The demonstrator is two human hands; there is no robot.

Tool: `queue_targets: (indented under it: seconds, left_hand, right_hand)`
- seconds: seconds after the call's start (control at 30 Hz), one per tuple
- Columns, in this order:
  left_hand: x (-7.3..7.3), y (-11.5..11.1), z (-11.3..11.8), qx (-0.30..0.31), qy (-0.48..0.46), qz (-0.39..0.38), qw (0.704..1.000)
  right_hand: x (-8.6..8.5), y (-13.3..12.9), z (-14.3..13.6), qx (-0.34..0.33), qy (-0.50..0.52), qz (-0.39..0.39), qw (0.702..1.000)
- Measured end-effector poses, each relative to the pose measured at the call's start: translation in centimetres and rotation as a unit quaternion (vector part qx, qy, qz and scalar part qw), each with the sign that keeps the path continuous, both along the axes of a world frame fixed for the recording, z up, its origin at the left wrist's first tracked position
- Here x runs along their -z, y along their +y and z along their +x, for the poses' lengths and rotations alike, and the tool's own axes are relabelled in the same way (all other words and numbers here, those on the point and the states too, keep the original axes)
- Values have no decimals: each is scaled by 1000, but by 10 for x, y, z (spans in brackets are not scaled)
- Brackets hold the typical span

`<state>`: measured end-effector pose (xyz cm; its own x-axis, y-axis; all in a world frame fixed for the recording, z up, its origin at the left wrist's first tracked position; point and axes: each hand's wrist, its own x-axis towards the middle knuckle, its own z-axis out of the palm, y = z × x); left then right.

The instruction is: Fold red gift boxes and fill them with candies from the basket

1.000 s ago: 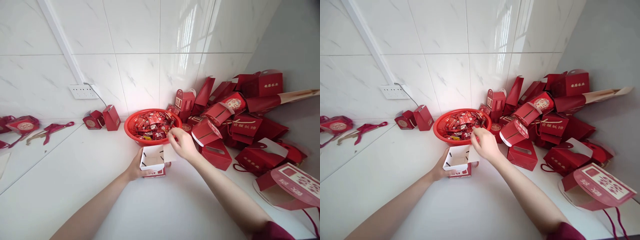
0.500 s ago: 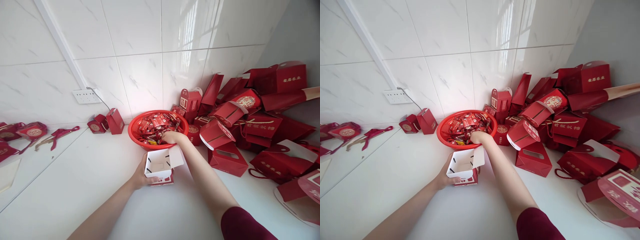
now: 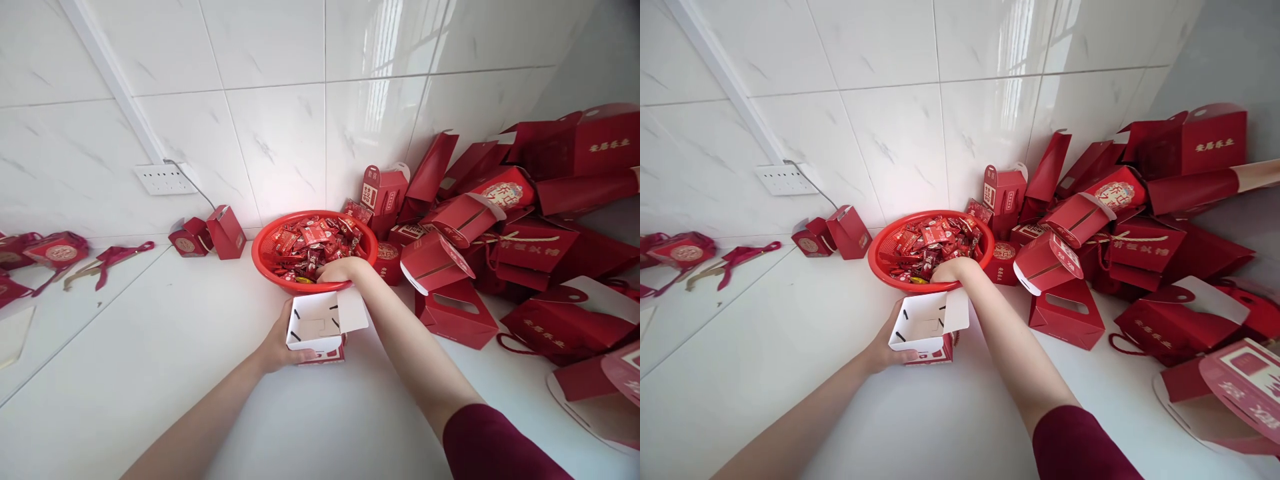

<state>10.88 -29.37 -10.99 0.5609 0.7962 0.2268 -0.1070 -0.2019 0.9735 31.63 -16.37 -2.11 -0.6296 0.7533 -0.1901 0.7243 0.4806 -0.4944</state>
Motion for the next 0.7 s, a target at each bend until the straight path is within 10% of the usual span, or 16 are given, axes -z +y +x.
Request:
queue_targets:
  seconds: [0.23,0.7]
  left_hand:
    - [-4,-1,2,4,8,-5,1000]
    - [-3,-3,2,0,18,5,1000]
  right_hand:
    - [-2,11,4,-44,-23,-61,997]
    - [3,1,20,-11,318,-108,942]
